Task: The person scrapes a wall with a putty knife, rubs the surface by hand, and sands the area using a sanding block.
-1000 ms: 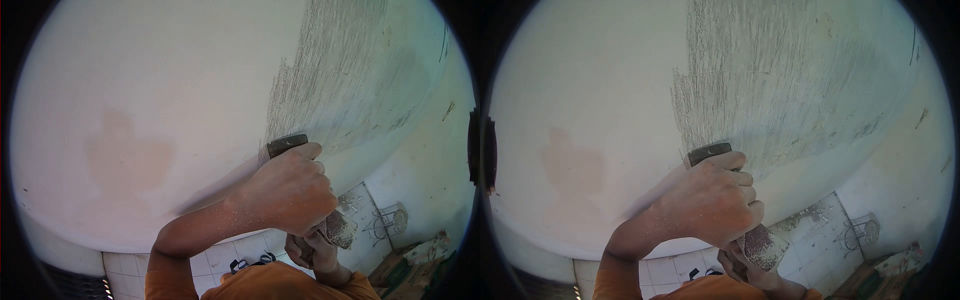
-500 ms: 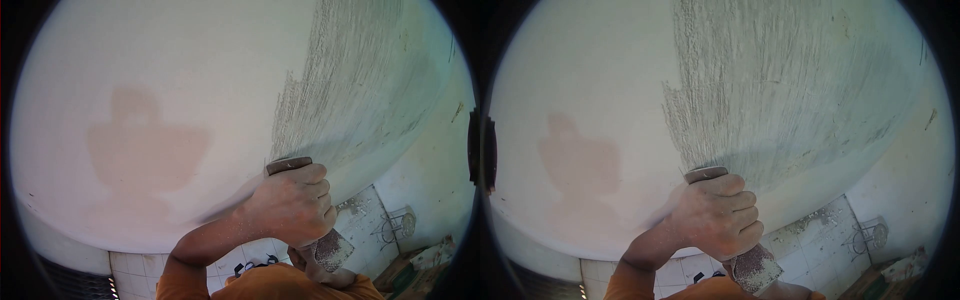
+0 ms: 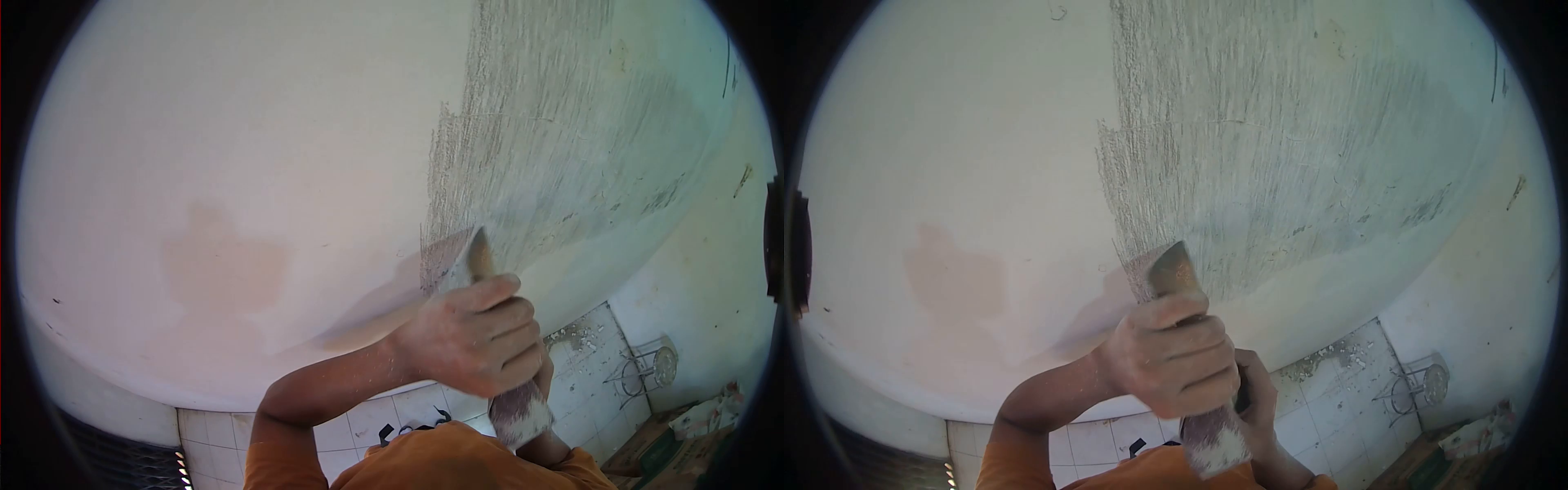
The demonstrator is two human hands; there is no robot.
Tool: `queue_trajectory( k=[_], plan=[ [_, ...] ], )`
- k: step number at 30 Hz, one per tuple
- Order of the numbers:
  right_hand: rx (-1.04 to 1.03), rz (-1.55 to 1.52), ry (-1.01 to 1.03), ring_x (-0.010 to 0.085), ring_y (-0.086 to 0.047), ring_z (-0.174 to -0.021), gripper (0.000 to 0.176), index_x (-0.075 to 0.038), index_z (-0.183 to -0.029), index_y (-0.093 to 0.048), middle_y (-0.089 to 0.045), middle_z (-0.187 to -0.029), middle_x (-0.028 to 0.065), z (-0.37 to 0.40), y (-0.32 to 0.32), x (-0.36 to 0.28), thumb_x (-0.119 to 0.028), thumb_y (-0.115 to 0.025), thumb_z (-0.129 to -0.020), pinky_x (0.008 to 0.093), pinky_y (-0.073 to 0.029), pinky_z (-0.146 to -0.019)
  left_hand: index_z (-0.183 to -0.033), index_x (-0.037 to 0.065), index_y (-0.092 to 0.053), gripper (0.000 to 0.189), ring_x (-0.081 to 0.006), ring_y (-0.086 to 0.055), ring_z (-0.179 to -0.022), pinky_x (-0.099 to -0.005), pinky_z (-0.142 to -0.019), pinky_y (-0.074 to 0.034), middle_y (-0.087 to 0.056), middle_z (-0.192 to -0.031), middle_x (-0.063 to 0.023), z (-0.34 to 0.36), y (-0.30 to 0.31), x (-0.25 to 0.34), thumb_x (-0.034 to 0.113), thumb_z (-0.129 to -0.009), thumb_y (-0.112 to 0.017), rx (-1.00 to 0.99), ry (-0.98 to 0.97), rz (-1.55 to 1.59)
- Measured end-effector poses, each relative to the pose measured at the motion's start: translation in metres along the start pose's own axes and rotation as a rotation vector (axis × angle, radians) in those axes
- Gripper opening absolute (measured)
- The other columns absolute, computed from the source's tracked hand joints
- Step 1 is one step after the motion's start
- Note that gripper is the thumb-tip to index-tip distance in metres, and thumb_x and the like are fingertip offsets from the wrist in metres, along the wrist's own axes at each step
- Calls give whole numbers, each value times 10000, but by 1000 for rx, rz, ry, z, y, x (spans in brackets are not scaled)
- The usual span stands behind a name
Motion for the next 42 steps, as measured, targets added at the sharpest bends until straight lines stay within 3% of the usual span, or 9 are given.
queue_trajectory(
  k=[4, 7, 11, 12, 15, 16, 19, 24, 42],
  plan=[
    [-252, 380, -81, 149, -606, -731, 344, 25, -1025, -548, -612, -786, 74, -1, 0, 39, -219, -681, -823, 274, -498, -677, -626, 104, -515, 134, -123, -554, -644, -316, -732, -458, -539, -652, 2, -2, -1, 5, 139, -631, -644, 17, 7, -8],
    [-546, 150, -37, 162, -616, -670, 376, 22, -1067, -533, -621, -758, 78, 2, -10, 39, -168, -695, -786, 276, -509, -611, -640, 99, -540, 114, -128, -554, -654, -334, -746, -465, -525, -643, 7, 2, -9, -13, 143, -642, -646, -159, 28, -9],
    [-418, -284, -351, 130, -556, -614, 343, 9, -1018, -519, -581, -737, 76, -1, -13, 44, -199, -681, -797, 262, -424, -531, -637, 99, -544, 102, -140, -536, -638, -348, -777, -466, -474, -609, 10, 5, -5, -25, 139, -636, -637, -360, 32, 24],
    [-297, -351, -382, 120, -503, -498, 282, -14, -944, -518, -539, -659, 73, 0, -17, 37, -231, -656, -828, 250, -355, -423, -631, 99, -539, 103, -143, -529, -628, -350, -785, -465, -458, -599, 12, 4, -5, -26, 137, -632, -635, -383, 45, 45],
    [-198, -152, -194, 90, -438, -378, 232, -31, -865, -498, -476, -592, 47, 5, -17, 22, -245, -580, -898, 242, -268, -302, -605, 97, -546, 121, -141, -551, -644, -326, -824, -427, -512, -587, 4, 7, -13, -18, 175, -666, -614, -429, 2, 84],
    [-192, -94, -171, 90, -437, -377, 243, -29, -865, -495, -474, -593, 44, 6, -17, 21, -255, -573, -906, 238, -260, -301, -589, 99, -522, 127, -141, -537, -621, -318, -786, -433, -488, -573, 5, 7, -13, -20, 159, -648, -617, -435, 9, 88],
    [-277, -78, -389, 123, -550, -732, 336, 33, -1019, -518, -591, -849, 54, 17, -3, 42, -93, -678, -752, 264, -450, -646, -546, 107, -468, 167, -138, -506, -571, -292, -689, -440, -436, -536, 8, 3, -14, -24, 128, -601, -624, -433, 16, 79],
    [-415, 380, -283, 141, -577, -690, 190, -3, -933, -521, -593, -755, 50, 18, -1, 40, -23, -613, -769, 282, -466, -615, -499, 122, -425, 192, -124, -467, -522, -259, -585, -400, -406, -503, 16, -2, -18, -28, 152, -523, -613, -440, -32, 30],
    [-407, 28, -582, 105, -432, -525, 258, -23, -889, -513, -478, -626, 17, 16, -2, 43, -276, -547, -851, 255, -329, -477, -470, 122, -376, 194, -121, -403, -478, -258, -511, -338, -335, -482, 22, -16, -8, -41, 176, -472, -562, -226, 124, 107]
  ],
)
Point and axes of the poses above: each hand's wrist, its own z-axis away from the middle knuckle, its own y-axis out of the back of the hand, x = y × z, the point moved 6 cm from there along -z, towards the middle knuckle
